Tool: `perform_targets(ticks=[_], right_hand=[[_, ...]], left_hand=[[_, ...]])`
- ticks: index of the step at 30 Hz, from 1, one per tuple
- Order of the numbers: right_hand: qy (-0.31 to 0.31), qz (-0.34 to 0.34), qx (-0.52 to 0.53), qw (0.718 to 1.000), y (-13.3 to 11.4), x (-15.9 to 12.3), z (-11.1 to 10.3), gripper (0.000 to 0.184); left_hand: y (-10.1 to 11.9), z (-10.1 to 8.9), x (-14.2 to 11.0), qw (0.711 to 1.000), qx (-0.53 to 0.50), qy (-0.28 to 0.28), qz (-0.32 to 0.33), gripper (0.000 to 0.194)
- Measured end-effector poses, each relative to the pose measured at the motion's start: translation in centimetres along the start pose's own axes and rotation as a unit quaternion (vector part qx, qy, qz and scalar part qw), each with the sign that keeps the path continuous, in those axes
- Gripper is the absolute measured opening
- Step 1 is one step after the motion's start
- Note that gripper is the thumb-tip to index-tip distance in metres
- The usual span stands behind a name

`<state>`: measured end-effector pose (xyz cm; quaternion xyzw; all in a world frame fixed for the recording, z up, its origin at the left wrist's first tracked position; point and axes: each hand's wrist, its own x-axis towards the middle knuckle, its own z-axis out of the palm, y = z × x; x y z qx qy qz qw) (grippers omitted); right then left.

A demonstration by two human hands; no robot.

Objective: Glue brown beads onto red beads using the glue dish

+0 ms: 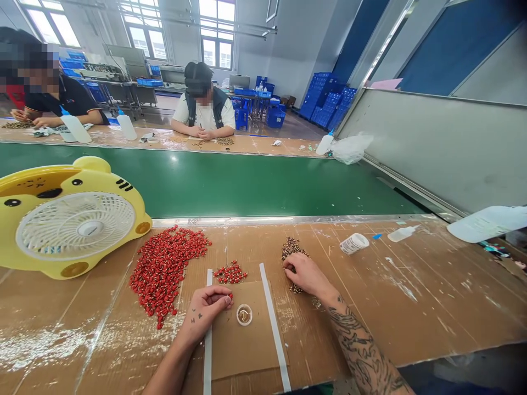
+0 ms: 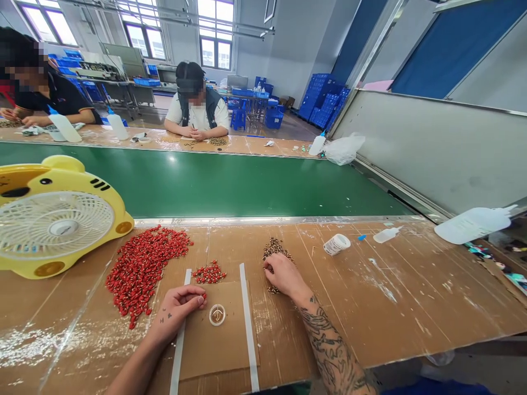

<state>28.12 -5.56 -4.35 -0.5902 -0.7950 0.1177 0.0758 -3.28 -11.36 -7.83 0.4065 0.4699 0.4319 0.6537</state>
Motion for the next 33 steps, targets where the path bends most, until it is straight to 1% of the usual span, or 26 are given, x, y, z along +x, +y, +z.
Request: perform_targets(ticks=[4,8,13,17,19,20,22,23,25,26,28,29,31,33], right_hand=[[-0.002,0.003,-0.003,1.000,-0.3,0.0,0.0,0.017],[-0.008,-0.006,-0.001,1.000,-0.3,0.1,0.2,0.014],[0.004,-0.002,0.008,1.000,-0.4,0.4,0.5,0.015],[0.025,0.002,0.045,0.999,-0.9,0.2,0.4,0.011],[0.037,0.006,0.070,0.997,-1.6,0.0,0.5,0.012],[0.044,0.010,0.098,0.994,-2.1,-0.1,0.7,0.013],[0.054,0.017,0.203,0.977,-3.4,-0.1,1.2,0.012],[0.055,0.020,0.273,0.960,-4.2,-0.1,1.6,0.011],[0.040,0.020,0.407,0.912,-5.9,-0.1,2.3,0.012],[0.024,0.017,0.452,0.892,-6.7,-0.1,2.6,0.014],[-0.010,0.011,0.506,0.862,-8.2,-0.1,3.0,0.017],[-0.023,0.008,0.521,0.853,-8.9,-0.1,3.1,0.019],[-0.038,-0.001,0.534,0.845,-10.2,-0.2,3.0,0.018],[-0.042,-0.018,0.521,0.853,-11.2,-0.4,2.6,0.015]], left_hand=[[0.2,0.1,-0.1,1.000,0.011,-0.004,0.013,0.020],[0.2,0.2,-0.1,1.000,0.018,-0.006,0.019,0.016],[-0.1,0.1,-0.1,1.000,0.015,-0.008,0.024,0.015],[0.1,0.2,-0.3,1.000,0.011,-0.009,0.025,0.015],[0.1,0.2,-0.2,0.999,0.009,-0.010,0.030,0.015],[0.0,0.2,-0.2,0.999,0.008,-0.010,0.033,0.015],[-0.2,0.2,-0.1,0.999,0.007,-0.007,0.041,0.016],[-0.2,0.2,-0.1,0.999,0.008,-0.003,0.046,0.016],[-0.3,0.2,-0.1,0.998,0.012,0.009,0.064,0.015],[-0.2,0.2,-0.2,0.996,0.018,0.017,0.080,0.014],[0.0,0.4,-0.5,0.990,0.042,0.036,0.127,0.010],[0.2,0.4,-0.6,0.985,0.060,0.045,0.157,0.008],[0.4,0.7,-0.9,0.969,0.102,0.057,0.220,0.005],[0.5,0.9,-1.1,0.948,0.141,0.060,0.279,0.007]])
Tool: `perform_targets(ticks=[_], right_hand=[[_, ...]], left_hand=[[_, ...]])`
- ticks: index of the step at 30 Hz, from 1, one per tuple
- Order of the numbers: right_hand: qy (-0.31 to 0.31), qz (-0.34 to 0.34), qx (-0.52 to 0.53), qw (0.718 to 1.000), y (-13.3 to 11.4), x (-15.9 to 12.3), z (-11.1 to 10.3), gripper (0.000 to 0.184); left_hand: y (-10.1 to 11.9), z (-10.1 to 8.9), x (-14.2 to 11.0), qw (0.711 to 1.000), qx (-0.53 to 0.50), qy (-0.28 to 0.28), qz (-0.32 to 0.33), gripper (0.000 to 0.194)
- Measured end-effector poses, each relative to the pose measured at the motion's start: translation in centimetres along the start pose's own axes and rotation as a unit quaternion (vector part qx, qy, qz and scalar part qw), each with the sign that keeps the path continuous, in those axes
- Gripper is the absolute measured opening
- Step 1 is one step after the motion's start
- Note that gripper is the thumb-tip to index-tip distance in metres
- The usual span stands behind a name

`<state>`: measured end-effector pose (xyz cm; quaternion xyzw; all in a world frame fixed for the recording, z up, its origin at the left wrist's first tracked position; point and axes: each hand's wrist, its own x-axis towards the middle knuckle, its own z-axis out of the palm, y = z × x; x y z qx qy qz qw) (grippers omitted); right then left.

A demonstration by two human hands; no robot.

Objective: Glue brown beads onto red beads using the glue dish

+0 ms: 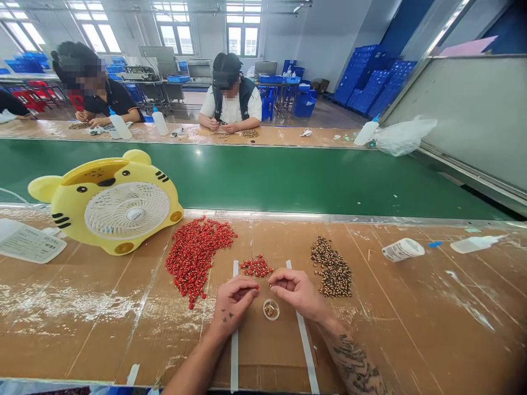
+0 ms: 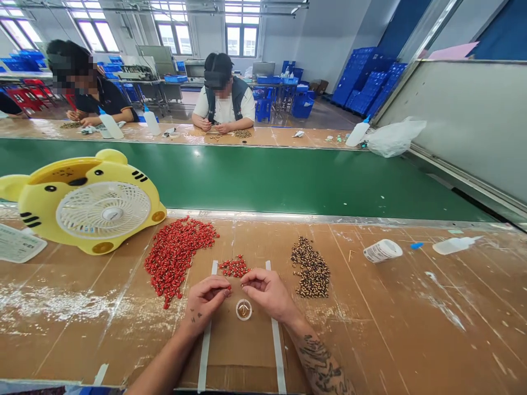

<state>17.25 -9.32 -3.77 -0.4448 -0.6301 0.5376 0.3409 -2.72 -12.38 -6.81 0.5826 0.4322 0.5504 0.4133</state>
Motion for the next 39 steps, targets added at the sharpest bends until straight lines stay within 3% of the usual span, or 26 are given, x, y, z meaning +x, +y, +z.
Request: perform_targets(ticks=[6,24,29,34,39], right_hand=[[0.009,-0.076,-0.148,0.986,-2.2,-0.4,1.4,0.008],[0.016,-0.090,-0.181,0.979,-2.4,-0.5,2.1,0.013],[0.011,-0.079,-0.136,0.988,-2.1,-0.4,2.2,0.014],[-0.013,-0.013,-0.051,0.999,-1.7,-0.2,2.0,0.013],[-0.018,0.020,-0.042,0.999,-1.7,0.0,1.9,0.014]], left_hand=[[-0.1,0.2,-0.3,0.991,0.048,-0.016,0.121,0.020],[0.1,-0.1,-0.6,0.988,0.090,-0.006,0.123,0.022],[0.4,-0.2,-0.5,0.994,0.066,0.003,0.088,0.016],[0.6,-0.3,-0.3,1.000,0.006,0.004,0.014,0.007],[0.2,0.1,-0.5,0.995,-0.064,0.021,-0.076,0.016]])
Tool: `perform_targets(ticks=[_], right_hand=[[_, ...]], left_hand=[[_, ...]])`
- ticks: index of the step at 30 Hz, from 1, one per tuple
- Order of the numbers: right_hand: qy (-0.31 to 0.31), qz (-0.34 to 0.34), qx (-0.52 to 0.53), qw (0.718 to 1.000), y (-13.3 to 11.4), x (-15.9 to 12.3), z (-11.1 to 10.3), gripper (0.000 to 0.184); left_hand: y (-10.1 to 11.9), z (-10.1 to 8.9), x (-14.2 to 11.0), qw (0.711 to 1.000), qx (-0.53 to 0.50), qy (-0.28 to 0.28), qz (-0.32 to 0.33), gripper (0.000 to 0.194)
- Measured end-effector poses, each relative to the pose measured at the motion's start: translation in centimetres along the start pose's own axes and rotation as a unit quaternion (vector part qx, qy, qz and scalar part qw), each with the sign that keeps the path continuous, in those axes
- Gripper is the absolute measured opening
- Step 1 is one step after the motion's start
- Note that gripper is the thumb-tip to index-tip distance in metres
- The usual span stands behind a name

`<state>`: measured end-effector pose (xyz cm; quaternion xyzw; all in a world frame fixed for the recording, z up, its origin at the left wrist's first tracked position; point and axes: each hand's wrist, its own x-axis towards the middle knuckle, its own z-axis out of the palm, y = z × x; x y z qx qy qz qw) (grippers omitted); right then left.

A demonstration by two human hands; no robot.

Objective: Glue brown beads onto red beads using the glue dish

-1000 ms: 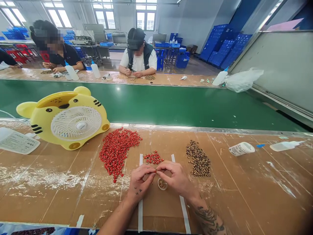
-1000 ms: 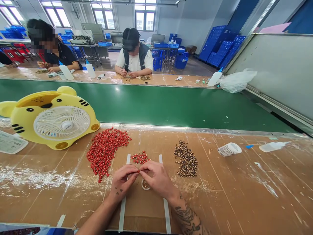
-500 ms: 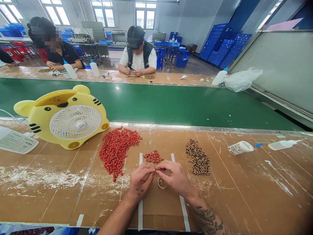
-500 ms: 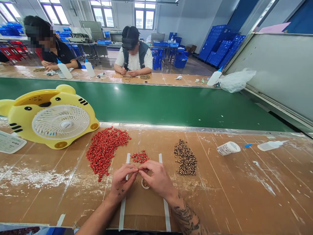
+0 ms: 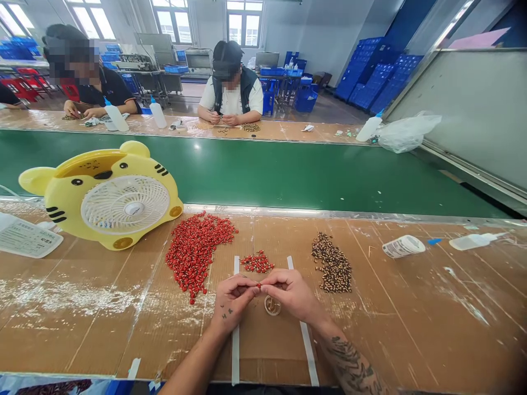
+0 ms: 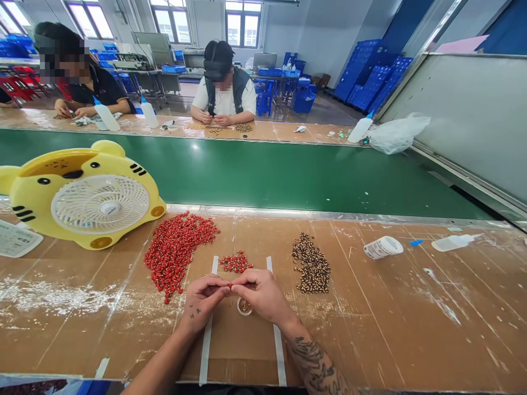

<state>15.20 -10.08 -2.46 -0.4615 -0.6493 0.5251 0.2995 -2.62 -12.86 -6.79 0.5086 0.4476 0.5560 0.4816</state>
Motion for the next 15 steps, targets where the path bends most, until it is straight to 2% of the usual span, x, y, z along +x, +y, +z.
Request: perform_targets(ticks=[2,8,10,13,15], right_hand=[[-0.001,-0.003,-0.001,1.000,0.0,0.2,0.0,0.014],[0.012,-0.012,0.008,1.000,1.1,1.0,0.9,0.014],[0.020,-0.010,0.010,1.000,1.6,1.5,1.0,0.015],[0.039,-0.007,-0.021,0.999,2.2,2.2,0.2,0.020],[0.064,-0.001,-0.063,0.996,2.6,2.5,-1.1,0.024]], left_hand=[[-0.3,0.0,-0.1,1.000,-0.005,0.000,-0.016,0.016],[-0.8,0.0,0.0,0.999,0.032,0.019,-0.012,0.016],[-0.9,0.4,0.4,0.999,0.010,0.029,-0.023,0.018],[-0.6,0.8,1.0,0.997,-0.040,0.026,-0.053,0.037],[0.1,0.2,0.8,0.998,-0.007,0.024,-0.051,0.045]])
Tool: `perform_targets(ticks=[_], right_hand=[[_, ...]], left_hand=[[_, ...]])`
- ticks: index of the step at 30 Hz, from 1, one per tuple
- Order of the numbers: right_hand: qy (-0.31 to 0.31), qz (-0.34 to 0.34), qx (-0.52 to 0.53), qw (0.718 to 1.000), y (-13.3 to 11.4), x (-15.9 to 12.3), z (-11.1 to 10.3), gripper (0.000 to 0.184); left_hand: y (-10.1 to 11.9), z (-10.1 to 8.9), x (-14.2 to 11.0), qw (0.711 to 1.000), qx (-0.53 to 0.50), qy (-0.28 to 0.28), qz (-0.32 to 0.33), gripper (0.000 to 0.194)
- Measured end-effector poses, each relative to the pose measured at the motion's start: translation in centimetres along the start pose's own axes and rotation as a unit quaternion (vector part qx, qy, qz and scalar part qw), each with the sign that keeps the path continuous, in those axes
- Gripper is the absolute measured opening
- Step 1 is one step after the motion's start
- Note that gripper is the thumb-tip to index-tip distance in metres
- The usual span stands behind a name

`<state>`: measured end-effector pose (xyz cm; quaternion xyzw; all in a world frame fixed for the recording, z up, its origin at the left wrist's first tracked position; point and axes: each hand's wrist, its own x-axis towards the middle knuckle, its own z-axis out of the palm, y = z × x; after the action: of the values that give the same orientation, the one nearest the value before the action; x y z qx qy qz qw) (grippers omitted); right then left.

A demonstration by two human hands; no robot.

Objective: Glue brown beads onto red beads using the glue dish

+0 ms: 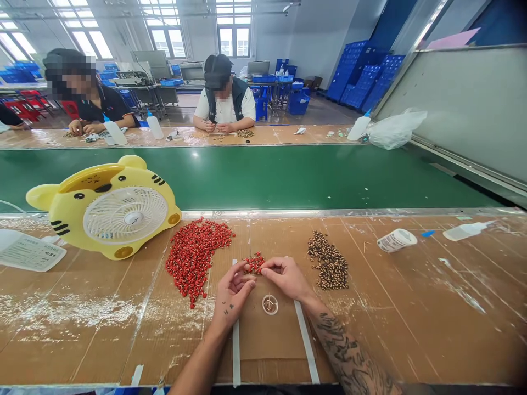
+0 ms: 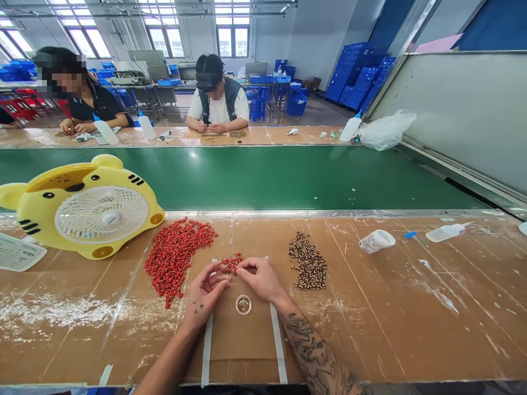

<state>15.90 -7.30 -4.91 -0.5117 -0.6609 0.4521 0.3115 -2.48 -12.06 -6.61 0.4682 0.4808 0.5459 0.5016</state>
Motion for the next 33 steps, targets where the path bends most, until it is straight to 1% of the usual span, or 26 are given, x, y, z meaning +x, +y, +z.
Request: perform_targets(ticks=[2,3,4,6,8,9,11,13,16,19,21,23,25,28,30,31,33], right_hand=[[0.022,0.009,-0.039,0.999,0.6,0.2,-1.5,0.026],[0.028,0.012,-0.055,0.998,0.9,0.3,-2.2,0.025],[0.031,0.015,-0.069,0.997,1.2,0.2,-2.7,0.024],[0.032,0.017,-0.098,0.995,1.6,0.2,-3.1,0.020],[0.030,0.014,-0.120,0.992,1.9,0.1,-2.8,0.018],[0.029,0.012,-0.129,0.991,1.9,0.1,-2.5,0.018],[0.025,0.005,-0.143,0.989,2.0,0.2,-2.0,0.018],[0.021,-0.001,-0.152,0.988,2.0,0.3,-1.9,0.018],[0.023,-0.002,-0.156,0.987,1.8,0.0,-2.7,0.021],[0.030,0.001,-0.144,0.989,1.6,-1.0,-4.0,0.022],[0.011,-0.001,-0.117,0.993,1.3,-2.0,-4.3,0.021],[-0.029,-0.010,-0.087,0.996,0.9,-3.0,-4.1,0.018],[-0.060,-0.021,-0.066,0.996,0.3,-3.7,-3.4,0.015],[-0.075,-0.040,-0.052,0.995,-0.4,-4.0,-2.1,0.012],[-0.078,-0.056,-0.058,0.994,-0.5,-3.9,-1.4,0.011],[-0.080,-0.068,-0.067,0.992,-0.5,-3.7,-1.2,0.010],[-0.083,-0.094,-0.087,0.988,-0.4,-3.6,-1.1,0.010]], left_hand=[[0.8,-1.8,-0.9,0.993,0.115,0.018,0.031,0.036],[1.2,-3.0,-1.5,0.978,0.198,0.036,0.055,0.028],[1.5,-4.5,-2.2,0.956,0.279,0.041,0.081,0.022],[1.8,-7.7,-3.8,0.909,0.398,0.069,0.101,0.019],[1.6,-10.4,-5.1,0.866,0.484,0.086,0.090,0.020],[1.4,-11.4,-5.5,0.851,0.510,0.081,0.090,0.020],[0.8,-12.5,-6.1,0.836,0.536,0.066,0.091,0.021],[0.4,-12.6,-6.2,0.834,0.542,0.052,0.093,0.023],[0.2,-12.2,-5.9,0.832,0.547,0.042,0.082,0.025],[0.3,-12.1,-5.6,0.834,0.549,0.021,0.052,0.024],[0.5,-12.3,-5.5,0.837,0.546,-0.004,0.030,0.022],[0.8,-12.4,-5.4,0.836,0.548,-0.027,0.011,0.021],[1.4,-12.3,-5.1,0.830,0.556,-0.042,0.005,0.023],[2.5,-11.7,-4.5,0.828,0.558,-0.053,0.011,0.024],[3.2,-11.0,-4.2,0.842,0.536,-0.062,0.004,0.022],[3.5,-10.5,-4.2,0.858,0.509,-0.070,-0.007,0.020],[3.8,-9.3,-4.2,0.908,0.407,-0.087,-0.044,0.014]])
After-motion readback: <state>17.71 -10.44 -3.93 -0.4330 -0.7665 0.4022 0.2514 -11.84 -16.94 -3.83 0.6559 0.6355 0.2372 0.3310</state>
